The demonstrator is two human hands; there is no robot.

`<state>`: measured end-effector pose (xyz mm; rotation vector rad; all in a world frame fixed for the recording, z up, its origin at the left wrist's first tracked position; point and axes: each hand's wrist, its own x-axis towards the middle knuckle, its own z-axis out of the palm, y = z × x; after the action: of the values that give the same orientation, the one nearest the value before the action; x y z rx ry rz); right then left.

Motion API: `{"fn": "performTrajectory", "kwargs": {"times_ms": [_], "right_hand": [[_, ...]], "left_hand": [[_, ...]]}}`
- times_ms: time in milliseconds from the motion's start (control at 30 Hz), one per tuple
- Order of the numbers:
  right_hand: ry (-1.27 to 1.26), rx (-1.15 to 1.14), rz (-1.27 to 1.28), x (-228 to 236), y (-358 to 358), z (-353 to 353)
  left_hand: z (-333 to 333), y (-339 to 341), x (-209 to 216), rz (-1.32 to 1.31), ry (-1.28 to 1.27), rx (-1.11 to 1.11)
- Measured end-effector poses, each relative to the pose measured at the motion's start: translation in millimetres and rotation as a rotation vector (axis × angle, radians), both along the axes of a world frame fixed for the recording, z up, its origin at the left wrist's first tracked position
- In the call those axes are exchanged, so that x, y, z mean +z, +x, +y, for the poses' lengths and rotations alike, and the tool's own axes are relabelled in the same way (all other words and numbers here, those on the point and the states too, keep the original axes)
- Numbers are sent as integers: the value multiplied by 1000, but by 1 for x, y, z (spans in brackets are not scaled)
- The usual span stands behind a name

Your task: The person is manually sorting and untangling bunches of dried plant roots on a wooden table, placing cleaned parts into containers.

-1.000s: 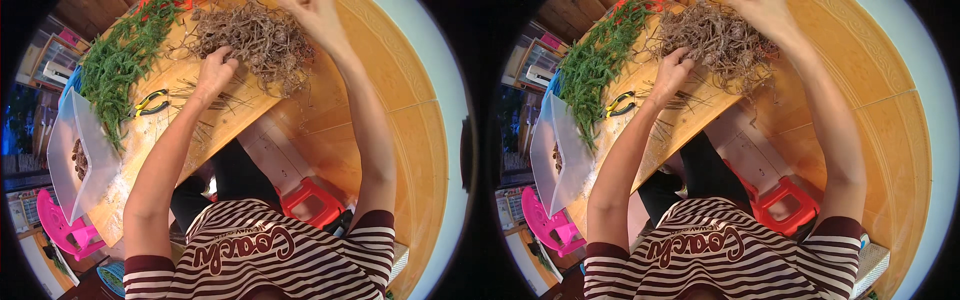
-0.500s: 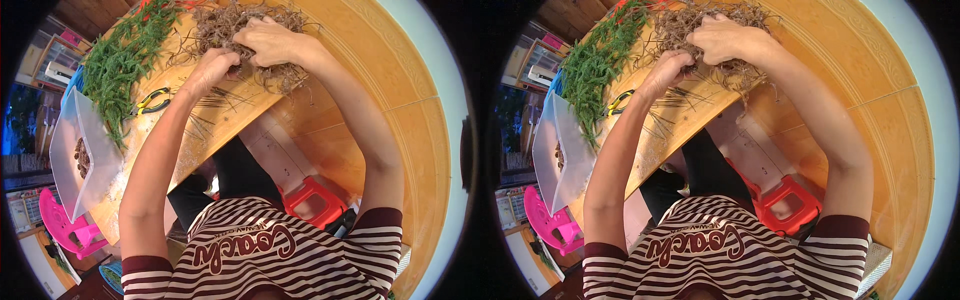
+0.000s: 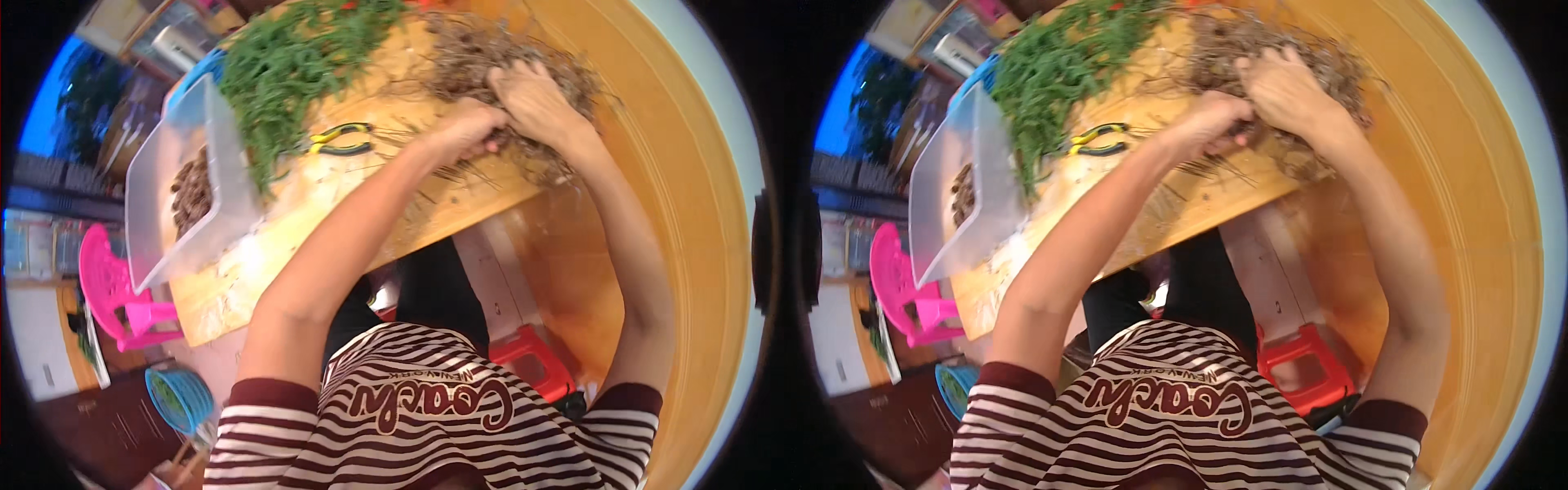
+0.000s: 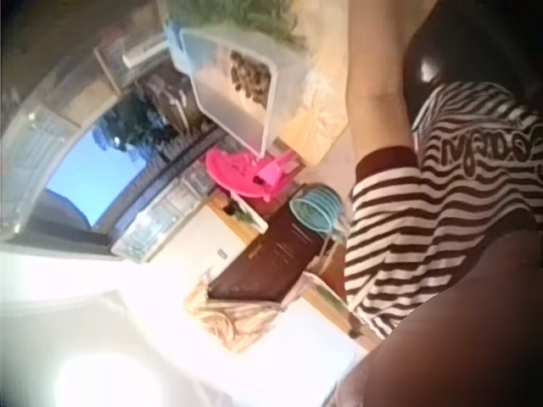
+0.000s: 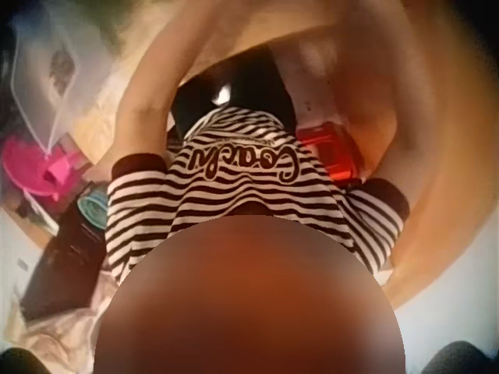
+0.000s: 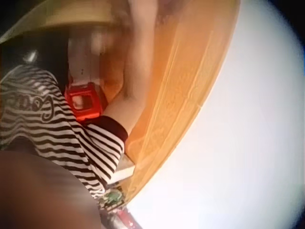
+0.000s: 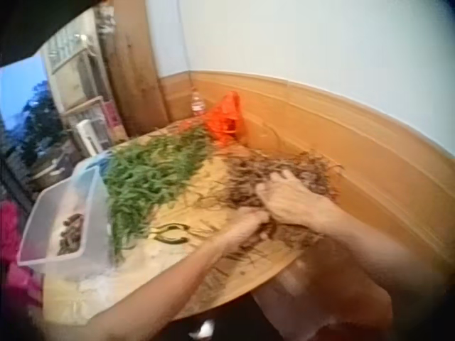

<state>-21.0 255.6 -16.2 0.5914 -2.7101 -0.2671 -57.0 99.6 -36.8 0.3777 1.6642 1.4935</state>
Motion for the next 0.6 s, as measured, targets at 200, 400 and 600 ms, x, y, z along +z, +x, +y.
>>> {"fn": "performTrajectory", "kwargs": {"times_ms": [200, 400, 600], "right_hand": [[68, -72, -42, -5, -8, -4], [-130, -38, -80, -25, -20, 4], [-96, -169, -149, -28, -24, -4]], "left_hand": [[-3, 14, 5, -47, -14, 94], [-7, 32, 15, -280, 112, 104], [-10, 44, 15, -320, 116, 137]]}}
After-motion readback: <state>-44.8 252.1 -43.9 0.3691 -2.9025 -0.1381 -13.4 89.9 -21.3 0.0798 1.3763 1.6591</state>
